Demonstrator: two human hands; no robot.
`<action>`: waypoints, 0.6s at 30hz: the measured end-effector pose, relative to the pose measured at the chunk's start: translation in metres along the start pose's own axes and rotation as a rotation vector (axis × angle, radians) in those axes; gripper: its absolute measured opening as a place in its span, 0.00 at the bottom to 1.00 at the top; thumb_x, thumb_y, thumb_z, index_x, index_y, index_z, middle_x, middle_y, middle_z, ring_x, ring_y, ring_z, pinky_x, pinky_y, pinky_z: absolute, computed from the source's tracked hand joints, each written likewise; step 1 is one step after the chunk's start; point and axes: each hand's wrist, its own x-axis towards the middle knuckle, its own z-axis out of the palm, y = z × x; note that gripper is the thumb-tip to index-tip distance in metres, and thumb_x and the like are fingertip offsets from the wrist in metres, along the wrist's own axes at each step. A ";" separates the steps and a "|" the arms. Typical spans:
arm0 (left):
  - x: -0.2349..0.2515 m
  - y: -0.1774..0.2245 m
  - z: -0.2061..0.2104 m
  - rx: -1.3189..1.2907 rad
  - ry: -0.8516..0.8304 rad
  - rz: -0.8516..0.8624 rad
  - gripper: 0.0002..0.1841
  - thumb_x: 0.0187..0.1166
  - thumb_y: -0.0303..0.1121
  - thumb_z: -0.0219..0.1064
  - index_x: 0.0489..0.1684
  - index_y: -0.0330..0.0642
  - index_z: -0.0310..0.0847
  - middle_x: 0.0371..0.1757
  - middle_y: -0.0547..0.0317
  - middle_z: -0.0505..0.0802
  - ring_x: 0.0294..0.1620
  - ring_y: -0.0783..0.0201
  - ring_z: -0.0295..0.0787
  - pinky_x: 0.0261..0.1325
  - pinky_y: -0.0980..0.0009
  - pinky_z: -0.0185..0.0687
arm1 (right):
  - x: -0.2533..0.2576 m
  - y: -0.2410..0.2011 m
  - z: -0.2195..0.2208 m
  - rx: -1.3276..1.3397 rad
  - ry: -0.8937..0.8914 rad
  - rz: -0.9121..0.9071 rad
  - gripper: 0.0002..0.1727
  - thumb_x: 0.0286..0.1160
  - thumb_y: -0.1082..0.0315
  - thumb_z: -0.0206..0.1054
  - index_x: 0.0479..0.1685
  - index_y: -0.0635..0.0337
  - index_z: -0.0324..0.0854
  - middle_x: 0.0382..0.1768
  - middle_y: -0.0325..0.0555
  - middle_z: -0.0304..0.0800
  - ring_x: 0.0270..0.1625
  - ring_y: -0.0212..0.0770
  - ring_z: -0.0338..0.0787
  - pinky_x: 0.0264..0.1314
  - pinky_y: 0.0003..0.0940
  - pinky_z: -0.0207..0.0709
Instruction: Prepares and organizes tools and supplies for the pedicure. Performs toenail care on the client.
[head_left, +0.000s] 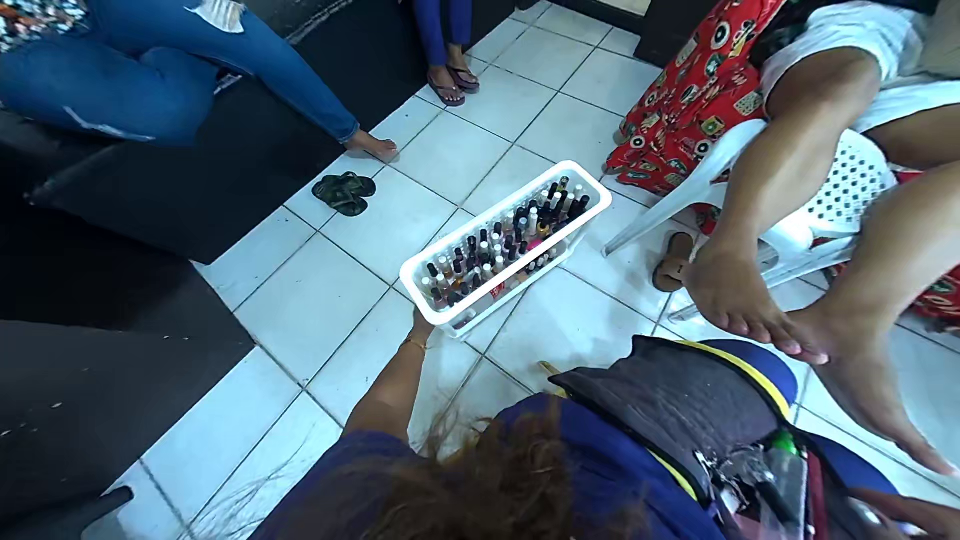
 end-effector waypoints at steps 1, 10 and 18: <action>0.013 -0.028 0.008 0.046 0.040 0.055 0.24 0.81 0.25 0.67 0.73 0.19 0.71 0.72 0.26 0.81 0.77 0.40 0.77 0.83 0.52 0.66 | -0.001 0.003 0.003 -0.007 -0.029 0.010 0.17 0.82 0.68 0.65 0.42 0.82 0.84 0.42 0.70 0.85 0.39 0.39 0.85 0.43 0.25 0.79; 0.008 -0.066 0.013 0.329 0.100 0.194 0.35 0.78 0.25 0.69 0.83 0.17 0.58 0.78 0.13 0.70 0.80 0.22 0.67 0.82 0.32 0.59 | 0.010 -0.004 0.033 -0.110 0.028 0.025 0.13 0.71 0.59 0.68 0.38 0.59 0.92 0.37 0.48 0.88 0.26 0.32 0.81 0.28 0.28 0.79; 0.007 -0.053 0.004 0.502 0.057 0.258 0.28 0.84 0.27 0.64 0.79 0.19 0.65 0.77 0.16 0.74 0.80 0.25 0.70 0.81 0.34 0.61 | 0.007 -0.013 0.043 -0.125 -0.024 0.007 0.13 0.71 0.59 0.68 0.38 0.59 0.92 0.36 0.47 0.88 0.25 0.33 0.81 0.28 0.27 0.77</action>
